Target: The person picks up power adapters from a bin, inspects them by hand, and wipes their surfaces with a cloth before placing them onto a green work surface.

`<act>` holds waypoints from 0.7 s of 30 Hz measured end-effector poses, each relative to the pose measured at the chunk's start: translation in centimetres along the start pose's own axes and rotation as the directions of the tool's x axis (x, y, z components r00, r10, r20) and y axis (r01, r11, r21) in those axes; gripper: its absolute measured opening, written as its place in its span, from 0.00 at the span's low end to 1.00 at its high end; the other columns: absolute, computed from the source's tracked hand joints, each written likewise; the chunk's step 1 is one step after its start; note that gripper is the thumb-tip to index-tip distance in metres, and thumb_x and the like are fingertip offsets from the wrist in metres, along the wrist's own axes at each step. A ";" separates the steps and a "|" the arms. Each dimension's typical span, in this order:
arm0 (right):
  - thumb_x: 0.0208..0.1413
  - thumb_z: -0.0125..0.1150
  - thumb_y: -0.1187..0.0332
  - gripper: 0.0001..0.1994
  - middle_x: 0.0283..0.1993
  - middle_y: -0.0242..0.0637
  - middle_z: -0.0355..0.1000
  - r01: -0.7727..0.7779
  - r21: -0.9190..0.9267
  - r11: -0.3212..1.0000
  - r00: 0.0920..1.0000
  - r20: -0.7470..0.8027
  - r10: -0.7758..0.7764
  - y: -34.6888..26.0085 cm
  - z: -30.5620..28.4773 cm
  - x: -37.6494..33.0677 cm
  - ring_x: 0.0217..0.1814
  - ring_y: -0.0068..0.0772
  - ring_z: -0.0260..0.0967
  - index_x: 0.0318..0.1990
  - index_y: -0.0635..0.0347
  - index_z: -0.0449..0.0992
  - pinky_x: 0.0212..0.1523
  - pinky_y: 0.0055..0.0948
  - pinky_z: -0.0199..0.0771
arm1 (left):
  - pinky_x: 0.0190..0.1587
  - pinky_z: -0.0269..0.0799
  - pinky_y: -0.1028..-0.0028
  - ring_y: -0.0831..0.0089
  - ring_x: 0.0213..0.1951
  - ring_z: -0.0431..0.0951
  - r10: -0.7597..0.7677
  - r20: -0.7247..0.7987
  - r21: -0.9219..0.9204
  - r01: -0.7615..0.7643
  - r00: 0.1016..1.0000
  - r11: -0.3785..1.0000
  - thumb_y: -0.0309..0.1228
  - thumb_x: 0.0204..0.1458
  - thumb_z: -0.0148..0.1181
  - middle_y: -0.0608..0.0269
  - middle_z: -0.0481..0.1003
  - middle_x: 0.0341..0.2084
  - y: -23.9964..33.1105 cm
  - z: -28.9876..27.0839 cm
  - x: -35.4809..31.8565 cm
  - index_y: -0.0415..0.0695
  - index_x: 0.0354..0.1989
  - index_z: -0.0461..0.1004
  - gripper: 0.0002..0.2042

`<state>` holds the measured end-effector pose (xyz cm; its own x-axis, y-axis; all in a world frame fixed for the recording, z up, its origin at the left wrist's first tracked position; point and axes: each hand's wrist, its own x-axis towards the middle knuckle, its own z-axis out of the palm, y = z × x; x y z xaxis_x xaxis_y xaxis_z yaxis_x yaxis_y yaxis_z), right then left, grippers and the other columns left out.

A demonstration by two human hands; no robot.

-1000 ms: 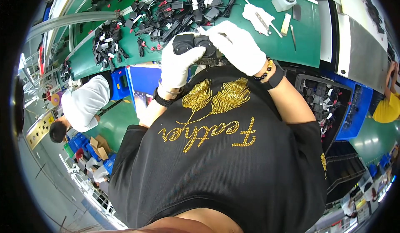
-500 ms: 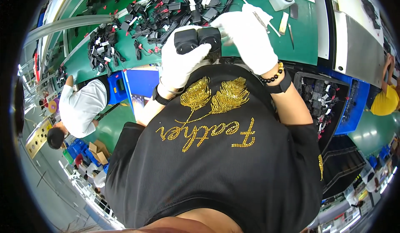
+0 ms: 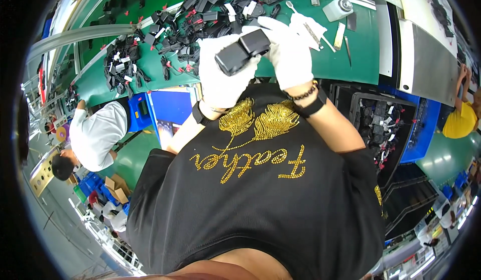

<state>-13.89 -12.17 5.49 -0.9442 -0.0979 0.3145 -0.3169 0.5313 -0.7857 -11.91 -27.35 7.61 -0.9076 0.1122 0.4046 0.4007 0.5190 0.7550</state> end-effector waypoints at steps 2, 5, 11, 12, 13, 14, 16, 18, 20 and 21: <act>0.55 0.46 0.75 0.18 0.47 0.41 0.71 0.040 0.016 0.999 0.999 -0.016 -0.040 -2.0 -1.0 0.5 0.40 0.27 0.70 0.54 0.63 0.68 0.43 0.22 0.70 | 0.41 0.68 0.72 0.69 0.36 0.72 0.047 -0.043 -0.002 -0.048 0.998 0.999 0.26 0.33 0.72 0.58 0.70 0.35 -0.3 -0.3 0.3 0.39 0.40 0.68 0.23; 0.55 0.50 0.73 0.18 0.49 0.42 0.70 -0.159 0.403 0.901 0.984 -0.012 0.179 -5.4 0.0 0.1 0.51 0.31 0.68 0.55 0.62 0.67 0.53 0.28 0.65 | 0.43 0.67 0.72 0.67 0.36 0.72 0.092 -0.091 -0.096 -0.100 0.992 0.990 0.26 0.31 0.73 0.59 0.69 0.37 -0.9 -0.2 0.9 0.40 0.40 0.68 0.25; 0.47 0.52 0.77 0.18 0.42 0.42 0.74 -0.021 0.090 0.996 0.991 -0.130 0.032 -2.2 0.4 3.7 0.39 0.37 0.70 0.48 0.62 0.72 0.44 0.30 0.68 | 0.43 0.68 0.64 0.57 0.38 0.71 0.205 -0.137 0.087 -0.194 0.969 0.977 0.26 0.28 0.71 0.57 0.71 0.34 -0.7 0.2 3.3 0.43 0.38 0.71 0.23; 0.54 0.46 0.74 0.16 0.47 0.43 0.71 -0.038 0.075 0.996 0.996 -0.077 0.044 -1.9 0.1 3.8 0.46 0.35 0.69 0.50 0.64 0.70 0.49 0.30 0.67 | 0.42 0.68 0.66 0.59 0.37 0.72 0.194 -0.168 0.076 -0.184 0.967 0.980 0.25 0.29 0.71 0.58 0.71 0.34 -0.9 0.2 3.5 0.43 0.38 0.71 0.22; 0.61 0.40 0.70 0.16 0.52 0.44 0.68 -0.057 0.062 0.996 0.998 -0.022 0.058 -2.2 -0.3 3.6 0.52 0.33 0.67 0.51 0.67 0.68 0.55 0.29 0.65 | 0.42 0.68 0.69 0.62 0.37 0.72 0.180 -0.198 0.066 -0.170 0.964 0.983 0.25 0.30 0.71 0.58 0.70 0.34 -0.7 0.0 3.7 0.42 0.37 0.70 0.22; 0.58 0.43 0.74 0.18 0.53 0.45 0.68 -0.287 0.213 0.934 0.958 0.063 0.280 -3.3 -0.4 4.0 0.55 0.35 0.66 0.56 0.64 0.64 0.57 0.30 0.63 | 0.42 0.68 0.69 0.63 0.37 0.72 0.128 -0.208 0.069 -0.116 0.970 0.991 0.25 0.32 0.70 0.58 0.70 0.34 -0.6 -0.1 4.1 0.41 0.38 0.69 0.21; 0.52 0.53 0.72 0.27 0.60 0.47 0.59 -0.083 0.324 0.942 0.996 0.001 0.088 -3.5 1.0 3.6 0.63 0.40 0.58 0.61 0.62 0.57 0.62 0.33 0.57 | 0.43 0.68 0.69 0.63 0.38 0.72 -0.022 -0.252 -0.063 0.006 0.968 0.998 0.25 0.33 0.70 0.57 0.70 0.35 -0.9 0.6 4.6 0.40 0.40 0.69 0.23; 0.48 0.59 0.69 0.34 0.66 0.48 0.50 0.108 0.210 0.972 0.991 -0.097 -0.089 -5.0 1.9 3.8 0.66 0.44 0.51 0.64 0.60 0.53 0.63 0.36 0.54 | 0.45 0.68 0.70 0.63 0.40 0.71 0.109 -0.206 0.042 -0.103 0.972 0.994 0.27 0.36 0.69 0.55 0.69 0.37 -1.4 -0.1 5.2 0.38 0.46 0.67 0.26; 0.48 0.59 0.70 0.34 0.64 0.48 0.53 -0.024 0.362 0.932 0.997 -0.063 0.050 -1.8 3.8 4.2 0.65 0.43 0.54 0.64 0.59 0.53 0.62 0.36 0.56 | 0.50 0.66 0.64 0.56 0.46 0.70 -0.015 -0.158 0.023 0.019 0.987 1.000 0.29 0.38 0.66 0.50 0.69 0.43 -1.4 1.2 5.8 0.38 0.47 0.67 0.25; 0.48 0.59 0.71 0.35 0.62 0.49 0.56 -0.166 0.497 0.852 0.980 -0.016 0.200 -0.3 4.5 4.5 0.63 0.43 0.56 0.65 0.58 0.52 0.61 0.36 0.58 | 0.53 0.64 0.60 0.51 0.47 0.69 -0.141 -0.129 -0.062 0.134 0.982 0.989 0.30 0.39 0.64 0.48 0.69 0.45 -2.0 2.3 6.0 0.39 0.46 0.69 0.23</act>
<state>-18.45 -16.52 4.74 -0.9869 0.0240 0.1597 -0.1583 0.0507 -0.9861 -18.42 -25.76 7.33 -0.9313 -0.0726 0.3569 0.2823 0.4754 0.8332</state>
